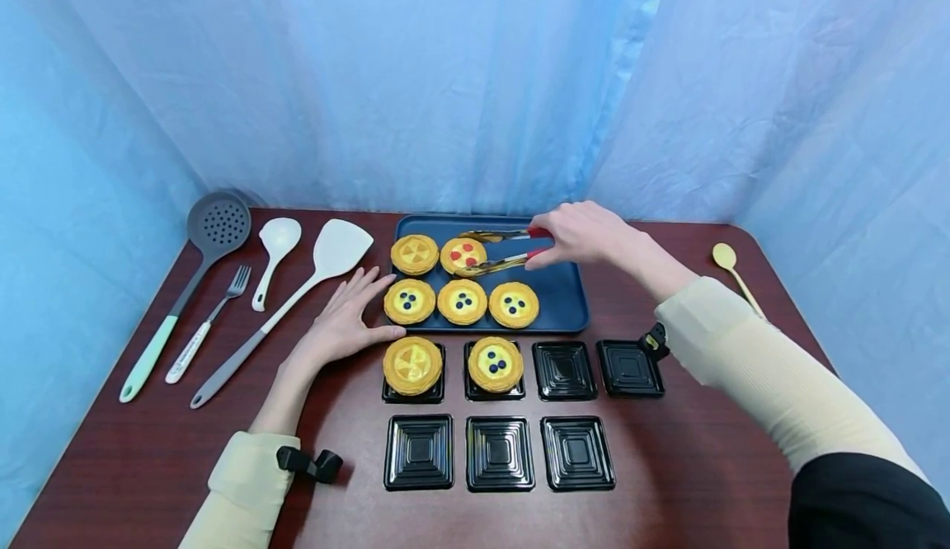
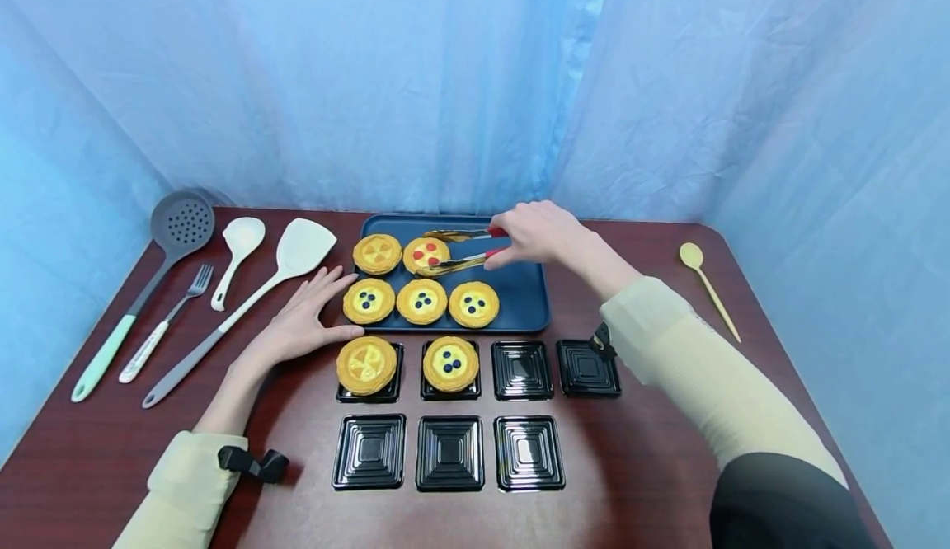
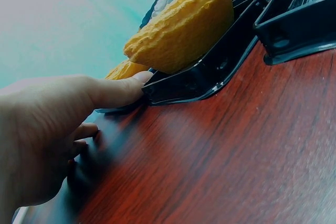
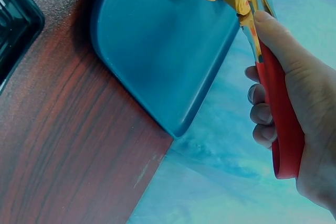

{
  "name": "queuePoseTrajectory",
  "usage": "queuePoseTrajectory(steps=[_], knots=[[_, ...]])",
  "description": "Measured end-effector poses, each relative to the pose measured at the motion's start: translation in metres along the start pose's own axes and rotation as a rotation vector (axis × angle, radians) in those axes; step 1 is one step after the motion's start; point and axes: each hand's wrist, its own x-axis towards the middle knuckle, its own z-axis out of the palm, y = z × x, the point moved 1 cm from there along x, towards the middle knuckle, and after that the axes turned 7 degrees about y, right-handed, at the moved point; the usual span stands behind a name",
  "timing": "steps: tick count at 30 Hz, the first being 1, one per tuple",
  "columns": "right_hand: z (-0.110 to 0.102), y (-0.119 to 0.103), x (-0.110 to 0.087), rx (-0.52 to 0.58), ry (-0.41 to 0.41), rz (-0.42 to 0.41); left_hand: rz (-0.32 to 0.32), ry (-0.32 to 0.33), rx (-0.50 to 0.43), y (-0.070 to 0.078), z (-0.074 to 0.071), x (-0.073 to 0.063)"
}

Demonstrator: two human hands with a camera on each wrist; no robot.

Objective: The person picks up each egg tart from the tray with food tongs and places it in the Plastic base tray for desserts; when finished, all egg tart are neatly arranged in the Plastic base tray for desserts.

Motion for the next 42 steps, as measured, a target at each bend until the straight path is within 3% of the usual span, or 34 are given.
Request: queuePoseTrajectory(steps=[42], knots=[[-0.0029, -0.001, -0.0006, -0.004, -0.005, -0.009, 0.0, -0.009, 0.003, 0.0, -0.0003, -0.0009]])
